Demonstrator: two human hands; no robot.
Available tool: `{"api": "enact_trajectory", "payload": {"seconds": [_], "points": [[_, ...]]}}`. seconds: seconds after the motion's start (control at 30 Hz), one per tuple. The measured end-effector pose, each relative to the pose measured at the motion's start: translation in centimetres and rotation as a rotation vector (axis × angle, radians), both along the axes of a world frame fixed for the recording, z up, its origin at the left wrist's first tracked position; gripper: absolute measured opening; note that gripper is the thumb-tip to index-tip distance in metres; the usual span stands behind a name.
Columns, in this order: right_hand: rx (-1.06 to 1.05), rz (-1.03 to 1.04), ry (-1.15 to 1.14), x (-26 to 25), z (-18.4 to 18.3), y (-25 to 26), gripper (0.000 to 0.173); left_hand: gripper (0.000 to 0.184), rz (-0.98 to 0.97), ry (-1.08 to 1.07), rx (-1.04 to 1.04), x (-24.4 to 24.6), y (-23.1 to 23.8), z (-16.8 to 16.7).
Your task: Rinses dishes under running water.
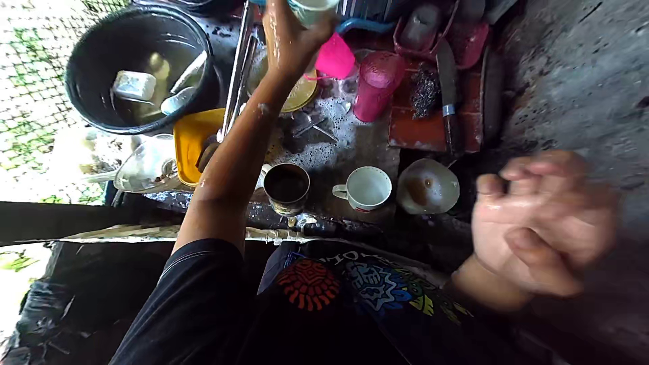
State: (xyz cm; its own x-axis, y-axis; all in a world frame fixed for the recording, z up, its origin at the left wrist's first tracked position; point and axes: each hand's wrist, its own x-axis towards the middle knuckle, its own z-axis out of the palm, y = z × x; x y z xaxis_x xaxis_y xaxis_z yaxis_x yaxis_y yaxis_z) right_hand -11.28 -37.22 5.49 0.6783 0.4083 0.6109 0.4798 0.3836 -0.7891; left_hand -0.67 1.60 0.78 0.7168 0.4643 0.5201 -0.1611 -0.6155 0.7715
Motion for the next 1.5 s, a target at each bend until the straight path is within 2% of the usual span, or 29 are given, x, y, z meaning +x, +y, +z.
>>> {"api": "enact_trajectory", "payload": {"seconds": [0.03, 0.1, 0.13, 0.2, 0.23, 0.27, 0.33, 0.4, 0.5, 0.57, 0.67, 0.73, 0.87, 1.0, 1.1, 1.2, 1.3, 1.33, 1.37, 1.43, 1.5], "points": [[-0.004, 0.016, 0.007, 0.4, -0.5, 0.6, 0.026, 0.100, -0.027, 0.065, -0.109, -0.2, -0.2, -0.3], [-0.060, 0.025, 0.035, 1.6, -1.6, 2.1, 0.021, 0.113, -0.080, 0.163, -0.473, -0.8, -0.9, -1.6], [-0.128, 0.019, 0.048, 2.5, -2.2, 2.9, 0.018, 0.108, -0.080, 0.236, -0.664, -1.1, -1.4, -2.2], [-0.379, -0.071, 0.070, 4.5, -3.5, 4.7, 0.021, 0.074, -0.124, 0.415, -0.970, -2.2, -2.6, -2.9], [-0.561, -0.147, 0.069, 5.6, -3.9, 5.7, 0.032, 0.060, -0.217, 0.474, -1.121, -2.8, -3.4, -2.7], [-0.745, -0.212, 0.056, 7.0, -4.1, 6.9, 0.046, 0.057, -0.306, 0.493, -1.268, -3.1, -3.8, -2.9], [-1.026, -0.330, -0.057, 10.3, -4.8, 9.4, 0.068, 0.063, -0.355, 0.459, -1.429, -3.3, -4.4, -3.2], [-1.151, -0.431, -0.234, 14.6, -6.9, 11.4, 0.082, 0.065, -0.316, 0.386, -1.488, -3.8, -4.9, -2.2], [-1.312, -0.382, -0.339, 19.9, -9.2, 13.9, 0.091, 0.064, -0.239, 0.280, -1.498, -3.8, -4.9, -0.5], [-1.320, -0.332, -0.326, 21.2, -9.8, 15.4, 0.081, 0.073, -0.233, 0.249, -1.487, -2.5, -3.5, -1.5], [-1.230, -0.319, -0.248, 20.4, -9.4, 16.2, 0.063, 0.090, -0.230, 0.204, -1.372, 0.9, -1.5, -4.0], [-1.207, -0.333, -0.205, 19.6, -9.2, 16.4, 0.060, 0.094, -0.202, 0.174, -1.335, 2.3, -1.0, -3.8], [-1.267, -0.367, -0.187, 19.1, -9.2, 16.0, 0.067, 0.102, -0.325, 0.019, -1.491, 4.3, 0.0, -3.0], [-1.230, -0.401, -0.162, 19.3, -10.1, 16.1, 0.057, 0.104, -0.360, -0.232, -1.605, 5.9, 1.9, -4.2], [-1.222, -0.414, -0.165, 19.1, -10.1, 16.4, 0.056, 0.101, -0.205, -0.326, -1.673, 5.2, 1.9, -4.6], [-1.234, -0.415, -0.156, 18.6, -9.6, 16.9, 0.055, 0.085, 0.044, -0.397, -1.727, 3.0, 0.5, -2.7], [-1.271, -0.425, -0.173, 19.1, -9.5, 17.0, 0.057, 0.074, 0.283, -0.246, -1.632, 0.0, -2.4, 1.8], [-1.292, -0.422, -0.179, 19.1, -9.4, 16.9, 0.057, 0.072, 0.345, -0.152, -1.541, -0.2, -3.0, 2.1], [-1.303, -0.417, -0.180, 19.1, -9.2, 16.9, 0.057, 0.078, 0.396, -0.091, -1.438, 0.1, -3.2, 1.8], [-1.291, -0.413, -0.180, 18.9, -9.0, 16.8, 0.058, 0.078, 0.444, -0.150, -1.169, 2.6, -2.8, -1.3], [-1.290, -0.419, -0.171, 19.0, -9.1, 16.8, 0.061, 0.070, 0.334, -0.225, -0.909, 3.3, -2.6, -3.1]]}}
